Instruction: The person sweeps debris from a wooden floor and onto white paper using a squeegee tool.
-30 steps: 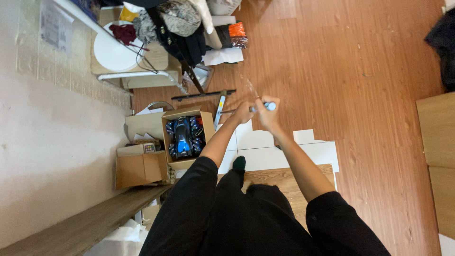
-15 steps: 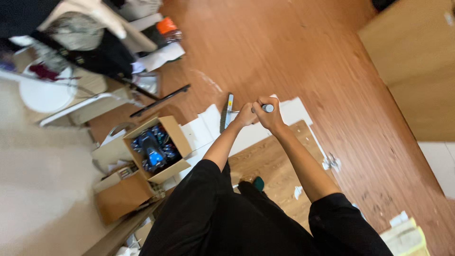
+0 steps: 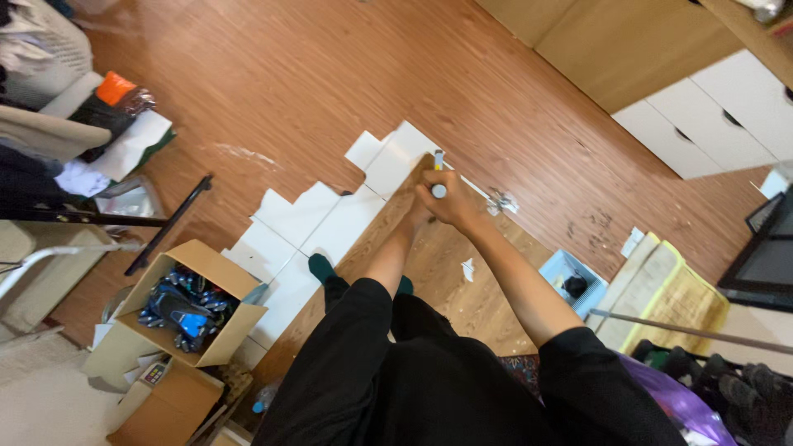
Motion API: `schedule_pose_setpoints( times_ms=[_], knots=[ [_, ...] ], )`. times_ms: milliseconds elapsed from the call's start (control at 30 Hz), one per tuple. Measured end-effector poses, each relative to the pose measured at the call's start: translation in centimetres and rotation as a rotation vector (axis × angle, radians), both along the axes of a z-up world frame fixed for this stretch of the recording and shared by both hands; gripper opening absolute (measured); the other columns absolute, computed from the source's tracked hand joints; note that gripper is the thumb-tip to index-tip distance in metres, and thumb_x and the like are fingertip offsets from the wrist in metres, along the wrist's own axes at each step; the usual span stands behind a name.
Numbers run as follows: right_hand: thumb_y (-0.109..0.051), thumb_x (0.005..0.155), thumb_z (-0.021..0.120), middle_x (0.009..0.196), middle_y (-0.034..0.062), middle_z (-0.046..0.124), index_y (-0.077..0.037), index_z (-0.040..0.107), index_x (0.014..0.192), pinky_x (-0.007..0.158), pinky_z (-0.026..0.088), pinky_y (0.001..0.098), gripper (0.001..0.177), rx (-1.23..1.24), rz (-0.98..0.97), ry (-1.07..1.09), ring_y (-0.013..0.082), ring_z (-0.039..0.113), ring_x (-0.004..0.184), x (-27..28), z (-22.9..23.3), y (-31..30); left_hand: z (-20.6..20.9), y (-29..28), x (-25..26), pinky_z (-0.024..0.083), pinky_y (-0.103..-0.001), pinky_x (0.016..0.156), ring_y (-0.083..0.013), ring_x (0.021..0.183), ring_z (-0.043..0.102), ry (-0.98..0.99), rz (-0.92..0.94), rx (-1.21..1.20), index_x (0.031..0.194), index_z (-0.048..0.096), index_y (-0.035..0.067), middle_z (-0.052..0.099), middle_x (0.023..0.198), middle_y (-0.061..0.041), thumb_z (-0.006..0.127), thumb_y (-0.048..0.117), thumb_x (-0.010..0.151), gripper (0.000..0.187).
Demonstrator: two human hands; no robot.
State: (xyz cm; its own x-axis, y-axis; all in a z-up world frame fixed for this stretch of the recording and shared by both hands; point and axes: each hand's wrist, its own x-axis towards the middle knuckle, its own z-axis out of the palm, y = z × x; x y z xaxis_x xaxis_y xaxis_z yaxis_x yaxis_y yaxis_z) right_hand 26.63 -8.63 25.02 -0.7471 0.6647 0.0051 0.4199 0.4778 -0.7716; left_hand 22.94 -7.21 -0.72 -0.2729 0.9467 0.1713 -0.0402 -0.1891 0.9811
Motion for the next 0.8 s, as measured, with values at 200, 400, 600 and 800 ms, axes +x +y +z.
schedule_pose_setpoints(
  times_ms=[200, 400, 600, 800],
  knots=[
    [-0.007, 0.087, 0.066, 0.071, 0.0107, 0.059, -0.001, 0.060, 0.076, 0.059, 0.045, 0.0351, 0.013, 0.012, 0.050, 0.166, 0.0183, 0.055, 0.063, 0.3, 3.2, -1.1, -0.9, -1.0, 0.7, 0.052, -0.035, 0.081, -0.0170, 0.098, 0.060, -0.091, 0.075, 0.084, 0.108, 0.060, 0.000, 0.064, 0.103, -0.006, 0.082, 0.015, 0.073, 0.044],
    [0.001, 0.085, 0.066, 0.060, 0.0071, 0.032, 0.000, 0.041, 0.064, 0.054, 0.032, 0.0323, 0.032, -0.006, 0.115, 0.259, 0.0104, 0.034, 0.060, -4.2, 3.3, -2.2, 3.1, -3.6, -6.1, 0.053, -0.036, 0.084, -0.0168, 0.101, 0.059, 0.009, 0.173, 0.026, 0.107, 0.063, 0.001, 0.065, 0.105, -0.005, 0.074, 0.012, 0.080, 0.031],
    [0.003, 0.087, 0.064, 0.060, 0.0015, 0.036, -0.001, 0.040, 0.065, 0.055, 0.029, 0.0316, 0.033, -0.124, 0.310, 0.409, 0.0074, 0.034, 0.061, -11.3, 0.8, -7.1, 8.8, -13.7, -15.7, 0.054, -0.036, 0.083, -0.0170, 0.098, 0.070, 0.210, 0.328, -0.220, 0.103, 0.070, 0.001, 0.076, 0.100, -0.013, 0.060, 0.017, 0.092, 0.022],
    [-0.001, 0.089, 0.063, 0.060, -0.0007, 0.041, -0.003, 0.042, 0.062, 0.053, 0.030, 0.0293, 0.034, -0.331, 0.501, 0.374, 0.0048, 0.037, 0.060, -17.6, -0.7, -14.2, 7.6, -24.9, -21.5, 0.054, -0.038, 0.073, -0.0230, 0.075, 0.065, 0.219, 0.540, -0.434, 0.097, 0.071, -0.001, 0.071, 0.083, -0.021, 0.065, 0.015, 0.089, 0.020]
  ],
)
